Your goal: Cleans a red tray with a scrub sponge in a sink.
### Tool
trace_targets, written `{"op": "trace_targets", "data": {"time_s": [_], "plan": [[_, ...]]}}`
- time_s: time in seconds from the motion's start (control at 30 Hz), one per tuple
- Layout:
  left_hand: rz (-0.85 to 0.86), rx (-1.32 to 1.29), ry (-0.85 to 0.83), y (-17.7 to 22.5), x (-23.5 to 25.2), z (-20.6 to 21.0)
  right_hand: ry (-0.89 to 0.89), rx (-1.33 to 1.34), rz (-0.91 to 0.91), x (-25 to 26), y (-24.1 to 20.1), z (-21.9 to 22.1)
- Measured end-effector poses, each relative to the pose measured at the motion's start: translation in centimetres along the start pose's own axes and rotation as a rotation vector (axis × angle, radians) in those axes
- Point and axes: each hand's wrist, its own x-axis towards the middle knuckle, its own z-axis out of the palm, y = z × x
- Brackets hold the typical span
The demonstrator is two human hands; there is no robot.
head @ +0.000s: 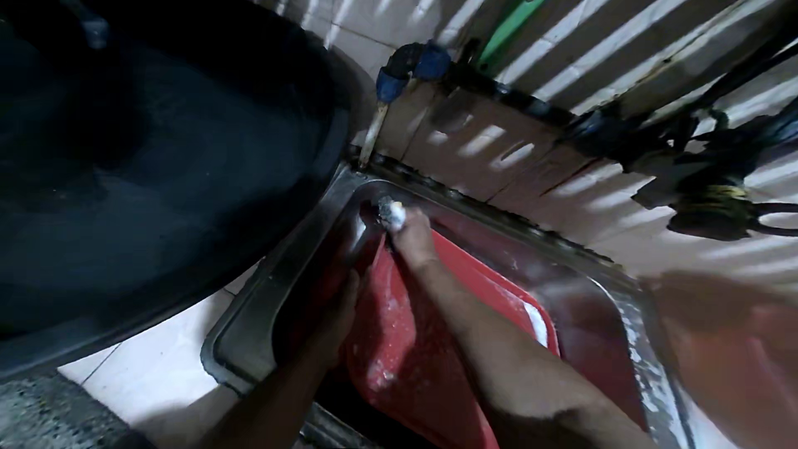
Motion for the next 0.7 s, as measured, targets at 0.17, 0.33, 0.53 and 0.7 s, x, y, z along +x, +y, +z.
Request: {"op": "trace_targets", "data": {"time_s": [0.17,0.33,0.53,0.7], "plan": [[-0.04,-0.285,-0.009,-0.6,-0.4,-0.5,0.06,0.155,-0.265,-11.5,-0.8,2.6],[-0.029,-0.134,-0.167,-0.8,-0.6,-1.5,0.061,0.201,-0.634,-23.0,1.6,3.1],[-0.081,-0.021,-0.172,-1.0,0.1,-0.4,-0.15,0.092,-0.183,-28.7,17.3,-3.2],[-0.045,-0.263,-0.215,-1.9,1.2,0.3,-0.167,0.056,-0.314,-29.2,13.3,-3.1]]}}
